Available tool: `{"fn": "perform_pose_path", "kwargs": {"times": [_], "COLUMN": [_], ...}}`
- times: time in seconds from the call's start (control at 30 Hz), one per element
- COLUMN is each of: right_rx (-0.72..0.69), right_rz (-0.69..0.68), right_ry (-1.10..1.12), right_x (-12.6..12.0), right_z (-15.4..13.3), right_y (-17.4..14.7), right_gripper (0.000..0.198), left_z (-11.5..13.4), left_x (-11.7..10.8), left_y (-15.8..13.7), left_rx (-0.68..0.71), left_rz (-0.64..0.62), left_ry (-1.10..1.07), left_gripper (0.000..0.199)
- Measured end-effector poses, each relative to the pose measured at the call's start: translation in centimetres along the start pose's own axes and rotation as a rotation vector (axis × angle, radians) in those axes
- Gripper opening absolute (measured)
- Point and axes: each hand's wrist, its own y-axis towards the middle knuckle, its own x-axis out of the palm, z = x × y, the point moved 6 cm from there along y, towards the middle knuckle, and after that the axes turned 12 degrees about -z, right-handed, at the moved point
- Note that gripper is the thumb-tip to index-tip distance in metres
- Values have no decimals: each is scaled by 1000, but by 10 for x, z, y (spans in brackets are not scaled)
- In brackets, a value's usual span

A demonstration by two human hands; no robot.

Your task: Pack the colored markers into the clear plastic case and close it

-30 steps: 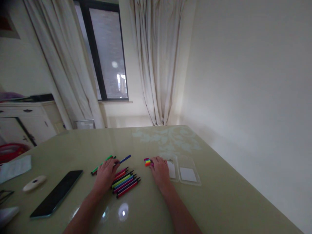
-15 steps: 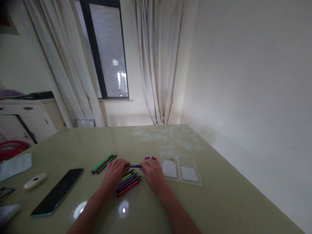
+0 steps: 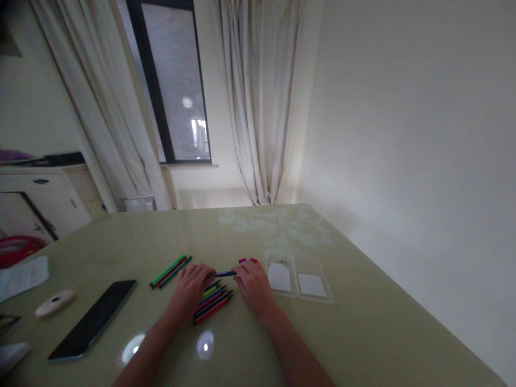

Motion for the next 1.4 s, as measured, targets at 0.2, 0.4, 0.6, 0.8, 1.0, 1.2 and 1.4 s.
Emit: {"fn": "perform_pose_path", "kwargs": {"times": [0.2, 0.4, 0.6, 0.8, 1.0, 1.2, 1.4], "right_rx": [18, 5, 8, 30, 35, 47, 39], "right_rz": [18, 41, 49, 61, 55, 53, 62], "right_ry": [-3, -1, 21, 28, 8, 7, 13], "right_x": [-3, -4, -2, -3, -5, -4, -3], "right_z": [-1, -3, -2, -1, -3, -2, -2], "right_y": [0, 0, 0, 0, 0, 0, 0], "right_gripper": [22, 22, 22, 23, 25, 24, 24], "left_z": [0, 1, 1, 0, 3, 3, 3], "left_x": [2, 3, 5, 8, 5, 6, 6], "left_y": [1, 1, 0, 1, 0, 1, 0], "left_rx": [0, 19, 17, 25, 26, 29, 40], "left_rz": [-26, -29, -32, -64, -47, -53, -45], "left_ry": [-17, -19, -25, -35, -34, -35, -32], "left_gripper": [8, 9, 10, 12, 11, 12, 11]}}
